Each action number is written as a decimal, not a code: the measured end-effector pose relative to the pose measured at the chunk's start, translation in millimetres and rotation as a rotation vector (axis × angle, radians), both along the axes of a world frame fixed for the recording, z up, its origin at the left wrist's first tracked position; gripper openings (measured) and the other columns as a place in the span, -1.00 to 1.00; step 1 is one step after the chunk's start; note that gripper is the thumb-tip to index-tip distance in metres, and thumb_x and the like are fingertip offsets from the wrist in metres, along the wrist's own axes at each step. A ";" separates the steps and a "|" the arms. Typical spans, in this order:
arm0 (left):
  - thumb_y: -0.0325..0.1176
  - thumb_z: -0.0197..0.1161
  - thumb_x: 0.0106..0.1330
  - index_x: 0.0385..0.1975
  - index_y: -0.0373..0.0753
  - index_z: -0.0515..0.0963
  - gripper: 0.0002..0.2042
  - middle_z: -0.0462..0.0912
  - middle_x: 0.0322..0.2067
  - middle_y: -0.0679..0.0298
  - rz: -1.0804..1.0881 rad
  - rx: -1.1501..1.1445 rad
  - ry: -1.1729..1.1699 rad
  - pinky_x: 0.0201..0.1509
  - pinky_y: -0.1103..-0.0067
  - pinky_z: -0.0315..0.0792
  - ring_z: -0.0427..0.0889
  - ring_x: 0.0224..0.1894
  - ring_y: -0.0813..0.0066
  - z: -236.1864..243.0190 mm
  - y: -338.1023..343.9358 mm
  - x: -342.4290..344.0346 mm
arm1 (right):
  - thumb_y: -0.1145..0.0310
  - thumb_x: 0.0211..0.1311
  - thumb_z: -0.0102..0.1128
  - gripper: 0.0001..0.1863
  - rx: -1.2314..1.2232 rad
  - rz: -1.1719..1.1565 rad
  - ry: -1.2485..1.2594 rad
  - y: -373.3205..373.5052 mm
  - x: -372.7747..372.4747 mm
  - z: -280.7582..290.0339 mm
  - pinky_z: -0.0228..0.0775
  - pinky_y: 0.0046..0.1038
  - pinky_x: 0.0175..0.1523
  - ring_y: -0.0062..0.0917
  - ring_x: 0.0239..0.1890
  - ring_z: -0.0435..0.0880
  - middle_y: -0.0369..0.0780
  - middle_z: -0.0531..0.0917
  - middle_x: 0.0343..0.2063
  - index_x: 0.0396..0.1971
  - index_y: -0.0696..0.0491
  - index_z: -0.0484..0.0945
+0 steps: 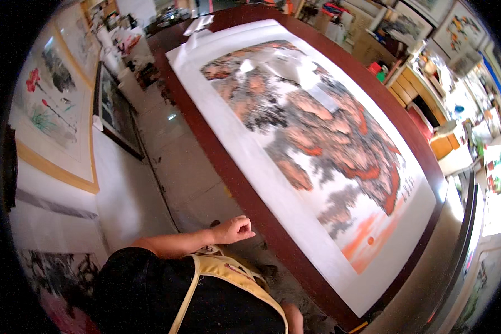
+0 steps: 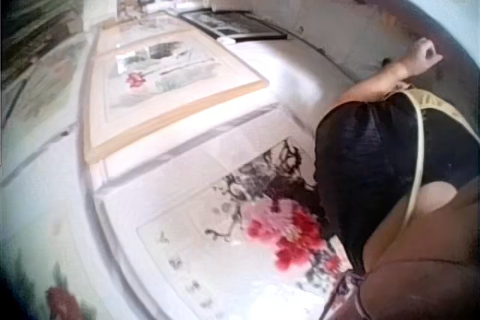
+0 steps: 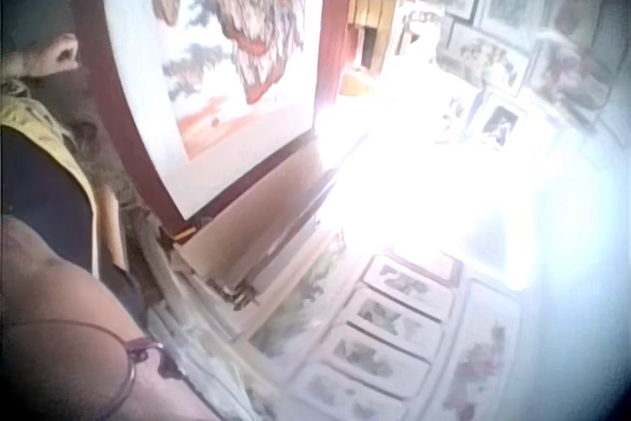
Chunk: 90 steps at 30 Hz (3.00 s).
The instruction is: The person mounts a large landscape painting onto a wooden board. They apply strips of white paper to the edges of the artwork, smoothing them down with a small trowel-like tool. The person then uses scissors to trim the excess paper from the edges.
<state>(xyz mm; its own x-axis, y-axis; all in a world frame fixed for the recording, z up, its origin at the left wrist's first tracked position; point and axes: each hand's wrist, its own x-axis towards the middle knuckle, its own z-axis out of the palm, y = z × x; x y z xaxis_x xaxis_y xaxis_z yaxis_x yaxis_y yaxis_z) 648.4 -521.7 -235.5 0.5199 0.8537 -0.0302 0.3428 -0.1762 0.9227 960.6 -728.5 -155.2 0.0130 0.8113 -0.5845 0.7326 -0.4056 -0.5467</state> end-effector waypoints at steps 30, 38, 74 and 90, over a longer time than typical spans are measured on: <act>-0.38 0.20 0.44 -0.07 -0.29 0.54 -0.83 0.67 -0.20 0.26 0.684 0.053 -0.089 -0.11 0.55 0.52 0.64 -0.19 0.52 26.1 399.2 -483.8 | 0.32 0.23 0.41 -0.74 0.034 -0.417 1.020 564.9 -484.1 -34.7 0.23 -0.66 -0.38 -0.78 -0.47 0.41 -0.42 0.55 -0.47 -0.24 0.14 0.53; -0.45 0.21 0.34 -0.01 -0.18 0.51 -0.76 0.55 0.04 0.23 0.135 0.525 0.360 0.23 0.37 0.43 0.51 0.17 0.26 43.8 559.4 -551.6 | 0.29 0.15 0.50 -0.70 -0.036 -0.175 0.893 674.2 -519.1 -6.7 0.12 -0.67 -0.47 -0.81 -0.55 0.37 -0.47 0.53 -0.53 -0.26 0.10 0.56; -0.56 0.13 0.14 -0.21 -0.19 0.48 -0.79 0.64 -0.08 0.23 -0.691 0.730 0.033 0.31 0.19 0.40 0.58 0.15 0.24 -37.2 772.7 -627.0 | -0.08 0.26 0.27 -0.51 0.125 -1.164 0.894 638.6 -874.8 -71.7 0.18 -0.60 -0.23 -0.68 -0.33 0.30 -0.40 0.37 -0.40 -0.22 0.05 0.38; -0.60 0.08 0.13 -0.25 -0.20 0.46 -0.79 0.65 -0.11 0.22 -0.671 0.644 -0.037 0.33 0.20 0.38 0.60 0.12 0.21 -38.7 774.5 -628.5 | -0.07 0.23 0.31 -0.51 0.113 -1.193 0.872 638.0 -878.6 -67.3 0.21 -0.57 -0.15 -0.66 -0.28 0.32 -0.38 0.39 -0.38 -0.24 0.05 0.37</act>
<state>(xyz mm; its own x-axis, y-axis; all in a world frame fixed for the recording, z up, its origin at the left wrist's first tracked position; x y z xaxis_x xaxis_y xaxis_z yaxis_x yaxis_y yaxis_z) 19.9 252.8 -274.2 0.9019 0.2205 0.3714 -0.0439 -0.8086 0.5867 82.0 -90.5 -222.5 0.3750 0.6145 -0.6941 -0.5630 -0.4439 -0.6972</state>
